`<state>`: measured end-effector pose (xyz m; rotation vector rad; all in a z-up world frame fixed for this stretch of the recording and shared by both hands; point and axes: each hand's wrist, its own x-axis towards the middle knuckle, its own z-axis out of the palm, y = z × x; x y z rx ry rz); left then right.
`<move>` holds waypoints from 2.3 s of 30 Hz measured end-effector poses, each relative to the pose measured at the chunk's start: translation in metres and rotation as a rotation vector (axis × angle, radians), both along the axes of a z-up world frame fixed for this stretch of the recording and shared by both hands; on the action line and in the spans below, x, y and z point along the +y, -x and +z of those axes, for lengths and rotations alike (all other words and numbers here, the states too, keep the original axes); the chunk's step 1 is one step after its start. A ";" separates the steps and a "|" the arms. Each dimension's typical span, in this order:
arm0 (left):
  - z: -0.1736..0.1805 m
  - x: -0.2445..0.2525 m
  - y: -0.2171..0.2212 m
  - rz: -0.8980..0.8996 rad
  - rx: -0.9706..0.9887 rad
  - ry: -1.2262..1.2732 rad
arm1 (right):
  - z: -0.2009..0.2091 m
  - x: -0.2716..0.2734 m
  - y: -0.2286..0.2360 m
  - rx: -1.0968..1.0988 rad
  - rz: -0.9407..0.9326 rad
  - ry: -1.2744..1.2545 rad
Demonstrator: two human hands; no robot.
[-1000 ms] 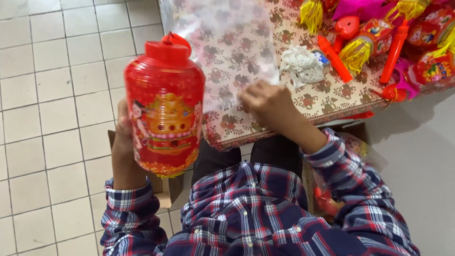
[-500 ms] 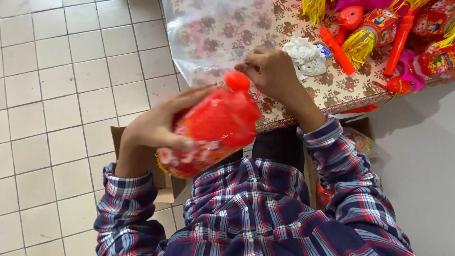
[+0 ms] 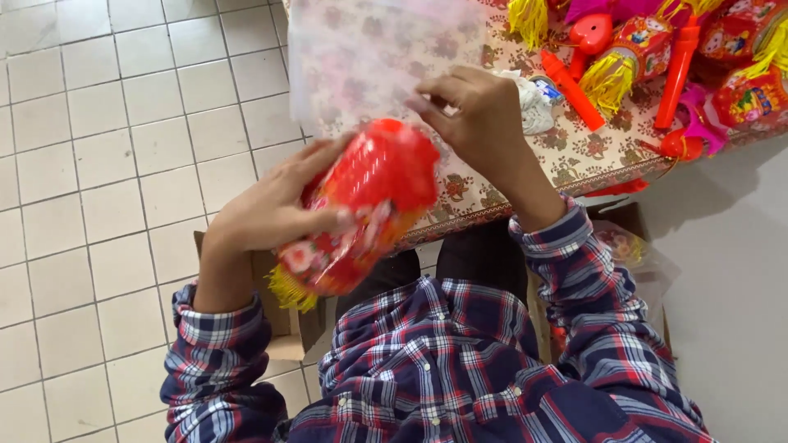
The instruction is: Assembling decorative red lanterns by gluing components together and then packing them into individual plastic bags.
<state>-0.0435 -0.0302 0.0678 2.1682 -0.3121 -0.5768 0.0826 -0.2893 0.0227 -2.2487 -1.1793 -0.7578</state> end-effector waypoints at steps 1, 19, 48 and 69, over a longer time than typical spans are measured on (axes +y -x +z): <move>0.005 -0.006 0.001 0.104 0.029 -0.043 | 0.001 0.001 0.000 0.028 0.019 -0.009; -0.039 -0.018 -0.025 0.476 0.251 0.999 | 0.000 -0.016 0.048 0.456 0.204 0.340; -0.110 -0.045 -0.083 0.863 -0.496 0.555 | -0.027 -0.020 0.036 0.419 0.153 -0.019; -0.120 -0.048 -0.112 1.266 -0.755 0.293 | -0.047 0.011 0.024 0.184 0.003 -0.011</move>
